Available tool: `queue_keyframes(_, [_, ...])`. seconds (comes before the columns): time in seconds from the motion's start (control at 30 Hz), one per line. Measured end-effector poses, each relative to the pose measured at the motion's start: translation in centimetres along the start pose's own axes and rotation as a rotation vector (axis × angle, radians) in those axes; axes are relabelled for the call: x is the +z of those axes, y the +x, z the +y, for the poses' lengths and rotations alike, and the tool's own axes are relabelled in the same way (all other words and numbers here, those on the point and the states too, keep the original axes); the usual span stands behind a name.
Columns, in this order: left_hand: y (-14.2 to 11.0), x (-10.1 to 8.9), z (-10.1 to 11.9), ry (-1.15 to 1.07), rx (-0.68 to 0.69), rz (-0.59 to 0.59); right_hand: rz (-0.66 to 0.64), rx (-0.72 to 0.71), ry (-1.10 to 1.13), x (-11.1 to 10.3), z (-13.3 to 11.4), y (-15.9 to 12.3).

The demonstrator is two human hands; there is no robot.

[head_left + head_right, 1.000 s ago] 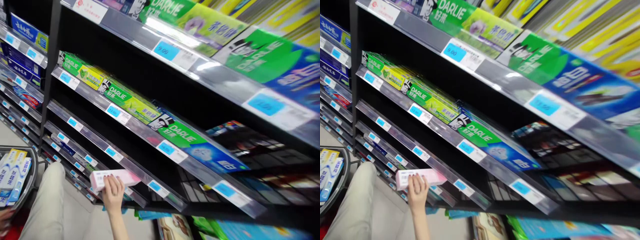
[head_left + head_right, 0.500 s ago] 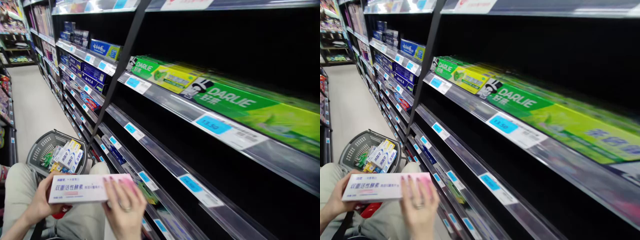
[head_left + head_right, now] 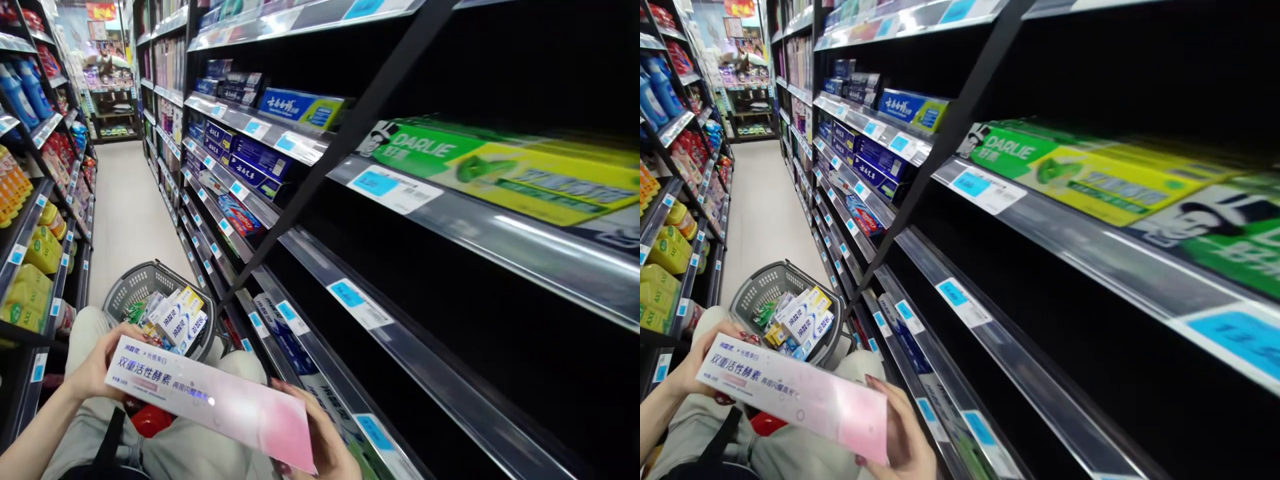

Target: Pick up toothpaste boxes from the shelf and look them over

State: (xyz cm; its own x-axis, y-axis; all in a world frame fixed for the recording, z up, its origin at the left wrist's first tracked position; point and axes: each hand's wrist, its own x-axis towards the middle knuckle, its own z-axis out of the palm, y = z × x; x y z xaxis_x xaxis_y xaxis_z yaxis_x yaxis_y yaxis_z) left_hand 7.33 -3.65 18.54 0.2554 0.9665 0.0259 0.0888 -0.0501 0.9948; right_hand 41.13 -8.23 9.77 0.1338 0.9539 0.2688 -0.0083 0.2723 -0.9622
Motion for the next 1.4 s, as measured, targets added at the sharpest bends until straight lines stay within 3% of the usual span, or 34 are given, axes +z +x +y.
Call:
queue_keyframes(0.17, [-0.3,0.7,0.2,-0.069,-0.046,-0.023,0.004,0.11,0.001,-0.7,0.1,0.1])
queue_keyframes(0.5, [-0.1,2.8,4.2,0.023,0.047,-0.077,0.023,0.204,0.109,-0.1,2.9,-0.2])
queue_keyframes(0.73, [-0.2,2.0,2.7,0.084,0.01,-0.011,0.048,0.172,0.094,0.4,2.1,0.0])
queue_keyframes(0.93, [0.0,0.4,0.5,0.095,-0.089,0.002,0.1,0.076,0.023,0.8,-0.5,0.7])
queue_keyframes(1.17, [0.5,-0.4,-0.6,0.066,-0.04,-0.005,0.106,-0.09,-0.078,1.1,-3.6,1.1])
queue_keyframes(1.27, [0.5,-0.5,-0.4,0.071,-0.028,-0.009,0.101,-0.108,-0.092,1.0,-3.7,1.2])
queue_keyframes(1.4, [0.5,-0.1,0.2,0.078,-0.04,-0.018,0.073,-0.059,-0.042,0.6,-2.1,1.0])
